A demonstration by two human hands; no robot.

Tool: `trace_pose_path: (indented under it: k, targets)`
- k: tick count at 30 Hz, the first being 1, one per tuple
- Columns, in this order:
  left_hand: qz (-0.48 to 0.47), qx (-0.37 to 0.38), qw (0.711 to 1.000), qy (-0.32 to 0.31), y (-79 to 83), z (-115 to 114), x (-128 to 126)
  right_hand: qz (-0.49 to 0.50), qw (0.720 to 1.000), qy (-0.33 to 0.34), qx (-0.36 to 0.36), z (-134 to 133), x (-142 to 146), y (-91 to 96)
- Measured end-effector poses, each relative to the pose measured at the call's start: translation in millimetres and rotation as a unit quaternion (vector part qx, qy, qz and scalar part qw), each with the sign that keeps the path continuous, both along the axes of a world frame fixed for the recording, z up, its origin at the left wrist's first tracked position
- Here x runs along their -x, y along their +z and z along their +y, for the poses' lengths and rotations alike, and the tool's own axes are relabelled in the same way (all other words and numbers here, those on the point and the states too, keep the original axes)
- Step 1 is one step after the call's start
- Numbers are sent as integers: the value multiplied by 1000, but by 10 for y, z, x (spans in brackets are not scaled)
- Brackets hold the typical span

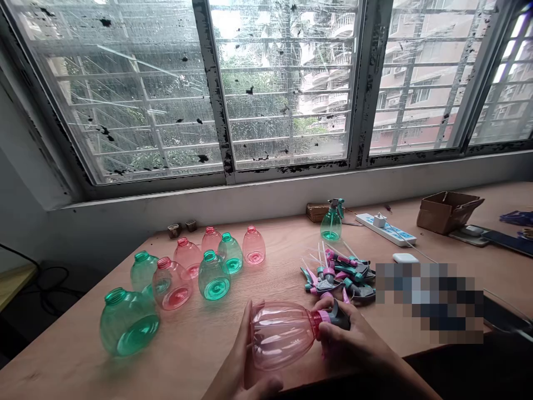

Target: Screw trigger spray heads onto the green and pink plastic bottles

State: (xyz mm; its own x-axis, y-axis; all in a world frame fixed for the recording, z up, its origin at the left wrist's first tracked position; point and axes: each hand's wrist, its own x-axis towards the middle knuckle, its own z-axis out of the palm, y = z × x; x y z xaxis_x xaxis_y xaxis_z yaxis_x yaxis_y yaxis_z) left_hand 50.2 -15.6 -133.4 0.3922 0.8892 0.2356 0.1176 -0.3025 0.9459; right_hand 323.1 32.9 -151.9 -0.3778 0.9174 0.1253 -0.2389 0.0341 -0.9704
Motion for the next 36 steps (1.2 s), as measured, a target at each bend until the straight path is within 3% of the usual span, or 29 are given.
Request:
trace_pose_path:
  k: [5,11,18,26,32,36]
  targets:
    - [8,30,999,20,-48,32,8,7,1000,2,0,3,4,0]
    - [5,-5,1000,14,-100,85,-8,7,1000,1,4,5,4,5]
    - [-16,20,999,19,-93,50,8,-9,1000,7,9,-2,-5,-7]
    - [-14,4,1000,14,-226,153,11,-3,1000,4,1,8,2,-22]
    - [-16,53,998,16,-104,48,52,-18,1000,5,4,-6,-8,-15]
    - [4,41,999,28,-36,35,20,-25,1000,-6,0,-4,-1,1]
